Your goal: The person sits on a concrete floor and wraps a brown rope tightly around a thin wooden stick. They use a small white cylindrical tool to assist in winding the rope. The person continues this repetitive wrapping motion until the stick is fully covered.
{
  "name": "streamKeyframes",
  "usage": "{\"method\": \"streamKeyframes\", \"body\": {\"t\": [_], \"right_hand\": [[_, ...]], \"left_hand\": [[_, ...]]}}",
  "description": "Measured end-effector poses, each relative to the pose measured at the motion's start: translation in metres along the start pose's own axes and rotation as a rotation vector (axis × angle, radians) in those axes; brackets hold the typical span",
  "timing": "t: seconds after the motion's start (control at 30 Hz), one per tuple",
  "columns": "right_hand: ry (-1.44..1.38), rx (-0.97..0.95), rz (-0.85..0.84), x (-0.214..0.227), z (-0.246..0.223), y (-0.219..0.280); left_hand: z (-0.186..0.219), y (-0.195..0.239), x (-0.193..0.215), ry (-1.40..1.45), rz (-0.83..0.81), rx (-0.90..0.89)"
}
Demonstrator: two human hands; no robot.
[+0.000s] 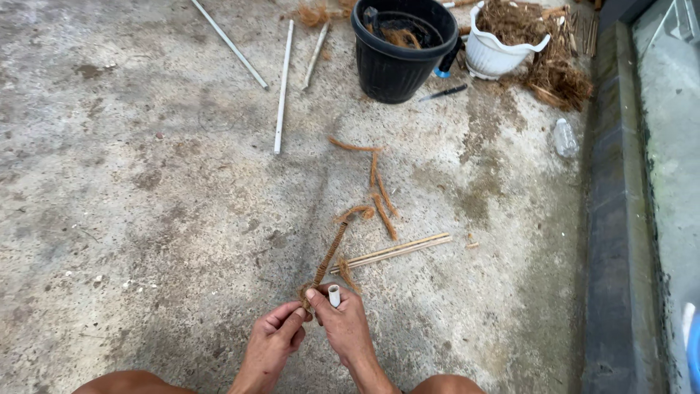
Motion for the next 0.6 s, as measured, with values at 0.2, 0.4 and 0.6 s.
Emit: {"method": "streamKeyframes", "body": {"t": [0.2,0.4,0.6], "right_hand": [[-0.057,0.022,-0.096,-0.014,0.001,0.005],[0.046,-0.051,-0.150,-0.009,0.011,-0.001],[-0.059,-0.018,-0.205,-0.004,0.006,-0.001]], "left_hand": [[-0.002,0.008,0.009,0.099,0.127,0.049],[-0.004,0.011,0.018,0.145,0.112,0.029],[0.033,0.024,-0.007,-0.050,0.029,-0.132]]}}
Point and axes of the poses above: each hand's wrist, its own y-axis away from the middle knuckle, its own x-axis out of the back of the hand, z = x × y, the point moved 7 cm from there along -y, towards the middle knuckle
